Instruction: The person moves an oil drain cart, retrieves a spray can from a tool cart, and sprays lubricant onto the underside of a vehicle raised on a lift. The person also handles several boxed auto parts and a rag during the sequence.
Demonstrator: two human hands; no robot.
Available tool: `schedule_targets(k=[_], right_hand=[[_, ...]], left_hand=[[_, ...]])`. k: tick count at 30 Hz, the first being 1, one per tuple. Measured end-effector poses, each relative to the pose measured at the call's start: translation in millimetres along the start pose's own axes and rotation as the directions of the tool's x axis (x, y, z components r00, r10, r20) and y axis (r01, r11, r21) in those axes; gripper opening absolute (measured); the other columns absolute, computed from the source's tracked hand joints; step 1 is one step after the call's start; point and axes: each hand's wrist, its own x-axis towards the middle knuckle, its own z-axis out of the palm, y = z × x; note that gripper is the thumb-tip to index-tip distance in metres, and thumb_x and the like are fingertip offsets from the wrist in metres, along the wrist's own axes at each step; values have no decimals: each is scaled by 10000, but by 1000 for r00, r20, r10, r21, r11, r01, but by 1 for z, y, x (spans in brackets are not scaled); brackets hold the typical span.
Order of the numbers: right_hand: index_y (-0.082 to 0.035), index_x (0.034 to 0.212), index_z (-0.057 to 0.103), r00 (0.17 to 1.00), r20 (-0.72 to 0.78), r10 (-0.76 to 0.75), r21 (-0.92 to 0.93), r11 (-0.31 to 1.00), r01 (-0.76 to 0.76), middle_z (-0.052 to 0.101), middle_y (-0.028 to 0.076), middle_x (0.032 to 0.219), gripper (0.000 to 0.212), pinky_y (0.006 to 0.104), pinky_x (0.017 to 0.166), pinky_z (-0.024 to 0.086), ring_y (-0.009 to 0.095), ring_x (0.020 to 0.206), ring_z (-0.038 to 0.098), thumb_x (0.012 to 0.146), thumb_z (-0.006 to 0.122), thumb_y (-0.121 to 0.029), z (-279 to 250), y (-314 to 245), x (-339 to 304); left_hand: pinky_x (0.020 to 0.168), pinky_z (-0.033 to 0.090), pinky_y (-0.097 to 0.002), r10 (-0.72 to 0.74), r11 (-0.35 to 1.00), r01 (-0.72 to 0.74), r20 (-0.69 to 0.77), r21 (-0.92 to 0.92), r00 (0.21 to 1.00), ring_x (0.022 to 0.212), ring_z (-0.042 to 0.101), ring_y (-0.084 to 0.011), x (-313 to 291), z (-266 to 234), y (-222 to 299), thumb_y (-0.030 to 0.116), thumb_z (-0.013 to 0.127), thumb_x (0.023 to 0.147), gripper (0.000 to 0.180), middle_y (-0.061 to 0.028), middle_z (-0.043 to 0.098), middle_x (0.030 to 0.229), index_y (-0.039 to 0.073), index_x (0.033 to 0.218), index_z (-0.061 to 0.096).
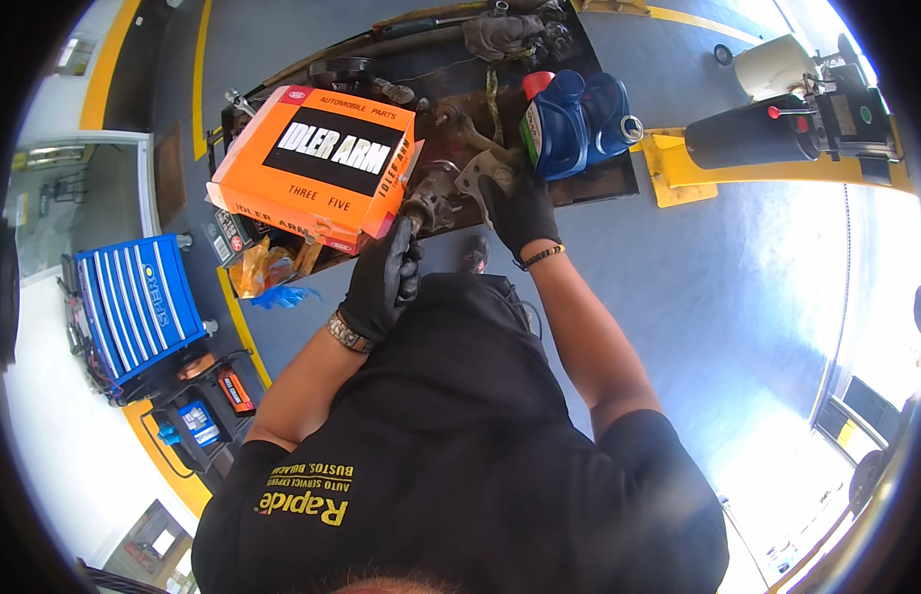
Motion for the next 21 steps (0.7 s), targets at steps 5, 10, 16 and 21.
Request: schedule_targets(k=[5,10,16,21], right_hand=[[-10,1401,535,986,166,-37,-120,991,58,574,290,1366,589,518,1022,480,466,1210,579,981,651,-405,-28,-7,2],[-51,1339,588,879,-17,-477,106,873,476,636,196,1275,506,504,913,530,402,1123,629,943,687,-350,-37,-53,-1],[-69,1237,626,908,97,-408,-186,889,419,673,180,1163,533,484,853,564,365,977,701,885,699,-462,22,-94,25],[-39,1335,576,916,390,-95,-250,947,204,674,279,1230,631,514,904,570,400,1089,715,923,634,-513,59,-114,94]], left_hand=[[426,311,-232,170,950,-173,35,260,985,475,376,-55,-16,-7,0,380,570,1079,299,41,460,660,122,929,571],[460,346,-275,753,335,-683,251,649,608,481,425,-77,-1,-10,3,299,572,1084,253,40,451,619,69,999,636],[537,426,-272,443,772,-448,123,451,888,532,435,-54,4,-58,6,306,550,1089,283,38,494,657,54,1116,675],[553,435,-259,530,733,-540,150,413,835,533,447,-46,1,-72,-13,327,537,1092,322,36,552,693,41,1164,668]])
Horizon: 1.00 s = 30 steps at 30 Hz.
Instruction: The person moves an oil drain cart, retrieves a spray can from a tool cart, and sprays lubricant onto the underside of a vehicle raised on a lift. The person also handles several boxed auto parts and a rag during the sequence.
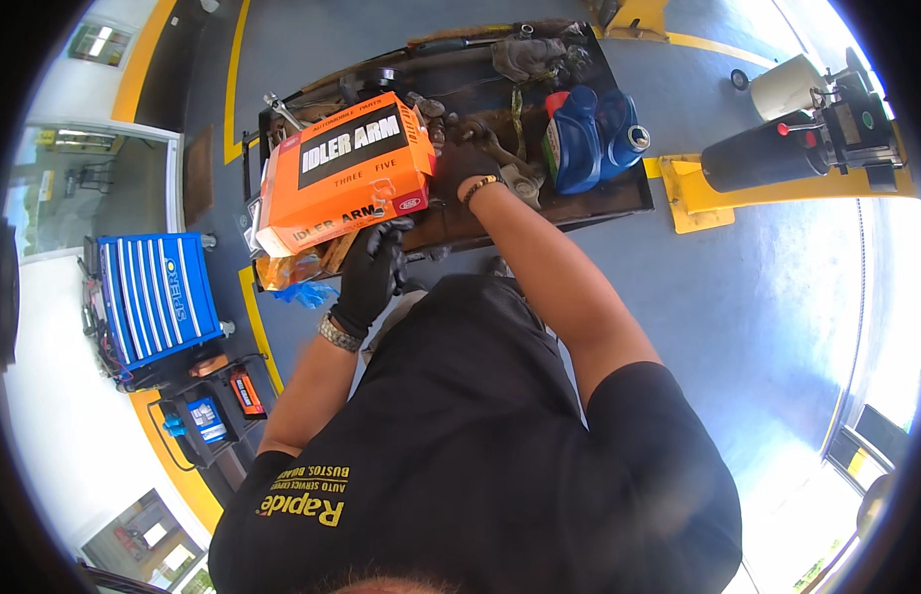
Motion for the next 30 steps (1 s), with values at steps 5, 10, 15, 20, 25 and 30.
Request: schedule_targets(k=[5,10,15,20,25,30], right_hand=[[-12,1457,493,974,224,24,-14,1000,-21,643,297,1305,662,544,972,537,422,1167,685,969,557,-455,0,-5,22],[-12,1441,509,964,260,50,17,998,-56,660,245,1275,576,474,963,535,358,1146,679,959,595,-316,4,-11,38],[-13,1426,526,982,171,81,373,917,-141,678,193,1246,515,404,954,532,293,1125,673,950,633,-178,4,3,46],[-13,1411,543,991,30,133,807,581,-103,696,142,1216,489,333,945,530,228,1104,668,940,671,-39,-30,13,3],[-22,1404,537,920,-385,81,716,655,242,675,152,1276,607,369,977,530,273,1115,684,823,712,-18,-93,9,-61],[-10,1501,452,897,-437,-62,864,247,438,643,118,1309,761,346,998,538,231,1173,656,773,665,59,-152,-7,-133]], left_hand=[[628,480,-293,131,970,-93,-158,224,979,645,578,-94,-21,5,-5,302,543,1081,345,-50,689,825,22,1227,682],[542,389,-222,74,982,-33,-215,188,974,591,469,-22,-33,-21,-6,170,571,1074,234,33,604,852,37,1241,668],[562,434,-248,313,880,-207,-195,427,930,600,528,-59,-36,-40,4,171,613,1049,244,9,615,808,26,1236,673],[660,513,-301,425,756,-232,-189,613,885,681,626,-136,-31,-45,23,200,694,987,342,-70,656,787,9,1268,652],[663,508,-291,378,879,-253,-264,405,887,666,620,-132,3,-49,47,213,686,1002,328,-64,677,825,13,1261,675],[728,550,-313,663,597,-511,-22,619,749,801,675,-192,32,-42,93,107,681,989,251,-118,718,991,16,1222,681]])
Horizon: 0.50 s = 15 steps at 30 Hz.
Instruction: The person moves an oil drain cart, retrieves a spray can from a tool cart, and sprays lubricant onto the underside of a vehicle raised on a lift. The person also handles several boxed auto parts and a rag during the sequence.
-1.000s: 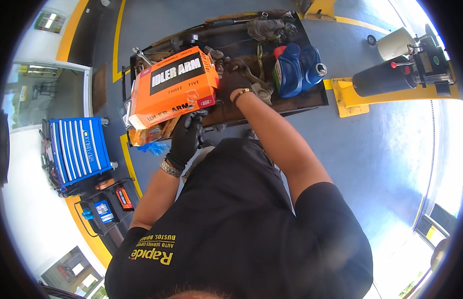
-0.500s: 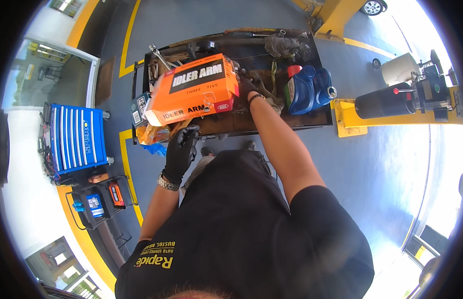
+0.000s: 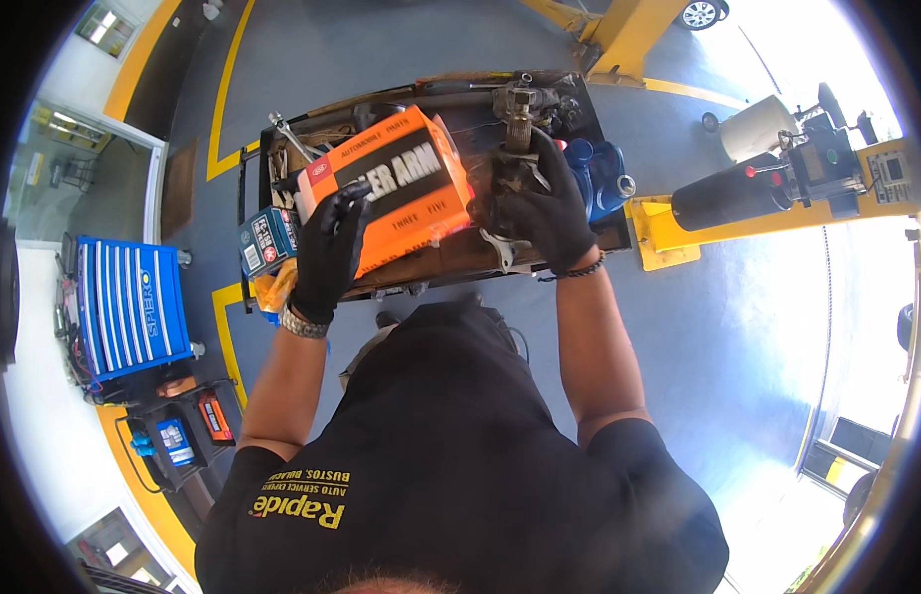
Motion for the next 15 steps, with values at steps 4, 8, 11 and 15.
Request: schedule_targets(k=[4,8,11,15], right_hand=[[-7,1554,383,956,289,-44,-29,998,54,635,143,1324,862,336,950,565,227,1167,661,737,620,137,2,-36,5],[-7,1572,378,843,520,134,417,822,-387,628,190,1355,875,338,898,580,262,1139,681,750,596,196,34,-10,15],[-21,1580,361,798,593,108,271,906,-324,641,208,1315,902,390,872,600,298,1102,698,742,604,212,70,13,19],[-36,1579,352,585,780,221,379,577,-724,604,215,1375,898,459,922,600,332,1167,673,764,662,179,123,20,18]], left_hand=[[772,564,-316,486,874,-486,22,-11,874,892,671,-208,70,4,11,43,595,1008,300,-152,712,1153,-12,1301,624],[706,529,-274,304,917,-234,187,-322,934,766,622,-115,107,2,16,148,480,1106,300,-98,707,1044,-50,1297,601],[702,512,-262,210,827,-79,175,-557,962,773,604,-101,95,-19,12,167,547,1075,243,-48,667,954,-20,1211,621],[695,505,-287,-206,692,303,224,-655,953,829,597,-120,45,-66,-8,236,708,990,211,-38,634,904,50,1064,643]])
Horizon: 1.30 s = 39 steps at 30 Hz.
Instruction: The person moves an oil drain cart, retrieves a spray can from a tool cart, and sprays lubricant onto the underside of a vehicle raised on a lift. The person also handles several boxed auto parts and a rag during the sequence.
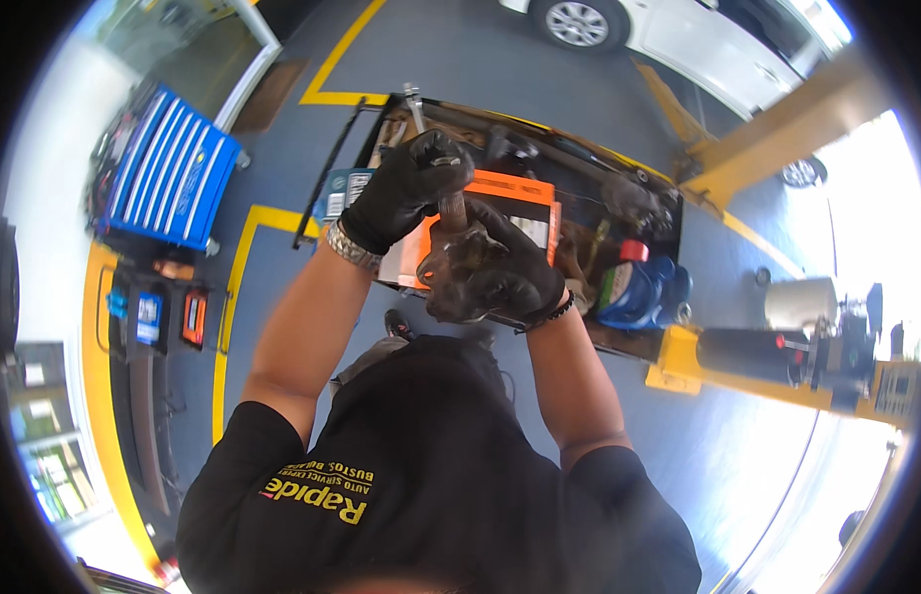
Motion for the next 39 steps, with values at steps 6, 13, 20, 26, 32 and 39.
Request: schedule_targets(k=[6,13,20,26,32,39], right_hand=[[-17,1577,338,971,122,205,-274,947,-166,551,155,1448,892,456,1022,550,303,1254,619,793,760,48,45,49,62],[10,1536,406,870,144,472,-378,838,-393,606,121,1364,944,404,1062,501,226,1228,603,705,848,-56,107,151,139],[-15,1499,455,792,297,534,-404,822,-402,593,108,1383,857,401,1059,506,214,1252,594,763,874,-140,185,302,226],[-9,1497,459,720,397,569,-356,819,-451,611,142,1360,833,398,1060,516,233,1226,630,790,873,-156,249,394,287],[-31,1496,422,732,378,567,-456,802,-386,625,108,1313,804,376,961,573,189,1137,658,825,853,-134,277,423,372],[3,1539,389,705,441,556,-620,756,-209,618,146,1360,867,394,1056,519,237,1223,634,813,845,-130,260,435,515]], left_hand=[[754,497,-292,144,986,-168,-482,-5,864,823,568,-128,-90,-58,-20,536,512,1059,492,-34,605,893,54,1012,598],[821,523,-304,82,946,-199,-409,-254,909,898,587,-148,-218,-153,-8,377,710,968,466,-37,629,1002,-15,1208,636],[738,506,-337,146,872,-437,-735,-221,662,830,542,-176,-362,-249,-4,390,610,1024,365,-80,599,948,33,1096,634],[752,513,-314,8,878,-361,-746,-313,666,857,559,-163,-443,-337,34,264,639,1006,307,-67,601,939,-7,1149,626],[829,518,-329,255,831,-540,-774,-131,580,873,623,-179,-453,-415,46,241,569,1054,251,-99,672,964,15,1126,650],[840,529,-355,234,971,-165,-832,173,503,960,624,-185,-414,-534,37,119,745,910,358,-84,647,1031,42,1247,651]])
